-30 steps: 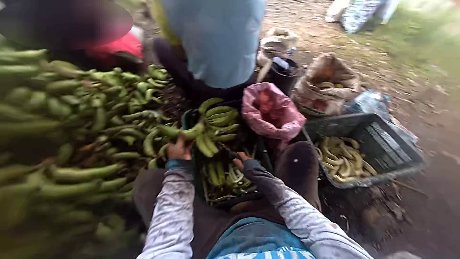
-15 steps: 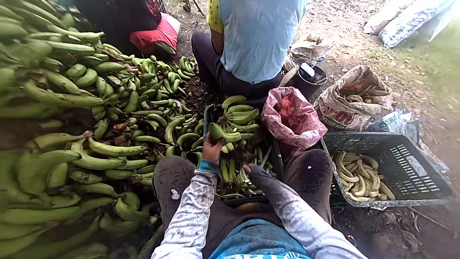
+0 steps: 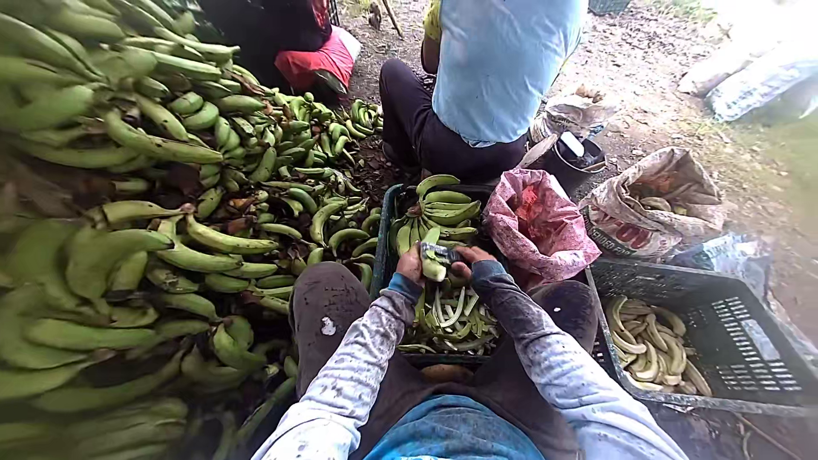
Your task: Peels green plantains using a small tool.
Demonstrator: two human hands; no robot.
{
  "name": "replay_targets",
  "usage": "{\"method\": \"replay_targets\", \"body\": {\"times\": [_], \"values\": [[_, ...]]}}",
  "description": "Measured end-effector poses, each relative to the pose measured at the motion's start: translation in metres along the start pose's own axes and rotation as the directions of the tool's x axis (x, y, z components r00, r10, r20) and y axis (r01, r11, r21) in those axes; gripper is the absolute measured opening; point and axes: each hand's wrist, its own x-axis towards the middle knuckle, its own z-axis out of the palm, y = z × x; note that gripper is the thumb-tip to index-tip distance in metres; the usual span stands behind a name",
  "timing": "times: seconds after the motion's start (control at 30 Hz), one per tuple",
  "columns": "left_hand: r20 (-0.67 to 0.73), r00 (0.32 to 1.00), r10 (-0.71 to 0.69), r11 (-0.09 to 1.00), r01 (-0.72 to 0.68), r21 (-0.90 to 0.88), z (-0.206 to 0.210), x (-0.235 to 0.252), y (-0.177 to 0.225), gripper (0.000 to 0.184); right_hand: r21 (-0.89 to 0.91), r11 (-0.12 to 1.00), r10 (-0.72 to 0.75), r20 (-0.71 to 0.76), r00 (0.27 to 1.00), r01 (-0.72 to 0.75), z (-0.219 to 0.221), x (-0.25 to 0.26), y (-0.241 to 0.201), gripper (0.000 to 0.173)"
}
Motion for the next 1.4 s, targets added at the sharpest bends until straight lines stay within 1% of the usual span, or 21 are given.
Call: {"method": "replay_targets", "body": {"times": [0.1,0.17,0.23,0.33,0.4,0.47,0.57,0.63,0.7,0.77,0.83,0.93,0.97,1.0,1.03,1.1,1.17,1.23,1.27,1.33,1.4], "values": [[0.012,0.999,0.03,1.0,-0.03,0.008,0.013,-0.014,-0.011,0.048,-0.082,0.923,0.378,0.016,0.926,-0.375,-0.041,0.012,-0.026,0.053],[0.079,0.992,0.101,0.994,-0.104,0.042,0.008,-0.014,-0.016,0.05,0.064,0.83,0.553,0.02,0.833,-0.554,-0.05,0.02,-0.022,0.053],[0.085,0.982,0.169,0.982,-0.176,0.07,-0.004,-0.001,-0.016,0.046,0.241,0.846,0.485,0.021,0.874,-0.475,-0.048,0.016,-0.019,0.052],[0.003,0.953,0.304,0.947,-0.302,0.112,-0.02,0.028,-0.008,0.045,0.359,0.927,0.099,0.04,0.994,-0.107,-0.019,-0.002,-0.015,0.047],[-0.009,0.915,0.404,0.905,-0.398,0.148,-0.021,0.037,0.003,0.045,0.287,0.955,0.025,0.169,0.985,-0.074,-0.014,-0.015,-0.031,0.05],[0.012,0.906,0.422,0.889,-0.417,0.188,-0.016,0.033,0.003,0.045,0.188,0.977,0.058,0.232,0.971,-0.104,-0.015,-0.02,-0.038,0.051],[0.153,0.968,0.2,0.9,-0.243,0.361,-0.006,0.014,-0.01,0.047,0.012,0.998,0.067,-0.073,0.995,-0.066,-0.016,-0.012,-0.015,0.048],[0.307,0.952,-0.005,0.855,-0.155,0.495,-0.004,0.006,-0.012,0.048,-0.043,0.953,0.296,-0.076,0.952,-0.3,-0.043,-0.001,-0.016,0.053],[0.368,0.925,-0.091,0.837,-0.129,0.532,-0.005,0.003,-0.013,0.046,0.035,0.868,0.497,-0.056,0.866,-0.496,-0.054,0.008,-0.016,0.053],[0.271,0.962,0.036,0.883,-0.158,0.442,-0.01,0.008,-0.019,0.047,0.106,0.89,0.447,-0.015,0.894,-0.443,-0.047,0.004,-0.018,0.053],[0.055,0.949,0.312,0.903,-0.314,0.292,-0.013,0.019,-0.021,0.051,0.144,0.955,0.265,-0.023,0.964,-0.259,-0.017,-0.008,-0.024,0.054],[-0.284,0.717,0.636,0.762,-0.641,0.089,-0.01,0.035,-0.005,0.055,0.085,0.975,0.19,0.159,0.969,-0.205,-0.013,-0.027,-0.067,0.055],[-0.327,0.673,0.664,0.727,-0.684,0.068,-0.01,0.036,-0.001,0.055,0.051,0.979,0.185,0.156,0.97,-0.195,-0.013,-0.029,-0.074,0.054],[-0.327,0.68,0.657,0.734,-0.675,0.071,-0.009,0.032,0.001,0.054,0.026,0.981,0.188,0.128,0.974,-0.193,-0.013,-0.027,-0.076,0.053],[-0.268,0.739,0.618,0.78,-0.619,0.092,-0.008,0.024,0.001,0.052,0.002,0.981,0.194,0.085,0.977,-0.195,-0.013,-0.022,-0.071,0.053],[0.043,0.908,0.416,0.877,-0.414,0.243,-0.013,0.01,-0.002,0.05,-0.017,0.971,0.237,0.005,0.972,-0.237,-0.019,-0.006,-0.051,0.054],[0.356,0.928,0.108,0.864,-0.265,0.428,-0.015,0.005,0.001,0.049,0.017,0.926,0.376,0.034,0.926,-0.377,-0.034,0.007,-0.04,0.054],[0.431,0.902,-0.017,0.86,-0.206,0.467,-0.013,0.007,0.0,0.047,0.067,0.892,0.445,0.053,0.894,-0.448,-0.038,0.009,-0.036,0.052],[0.361,0.933,0.014,0.88,-0.183,0.439,-0.011,0.008,-0.002,0.046,0.087,0.892,0.439,0.07,0.896,-0.444,-0.038,0.005,-0.041,0.052],[0.076,0.984,0.161,0.932,-0.177,0.317,-0.008,0.015,-0.005,0.048,0.074,0.915,0.386,0.114,0.915,-0.396,-0.03,-0.008,-0.058,0.053],[-0.298,0.929,0.22,0.973,-0.188,0.135,-0.005,0.028,0.0,0.054,0.036,0.949,0.307,0.13,0.943,-0.314,-0.018,-0.021,-0.076,0.056]]}}
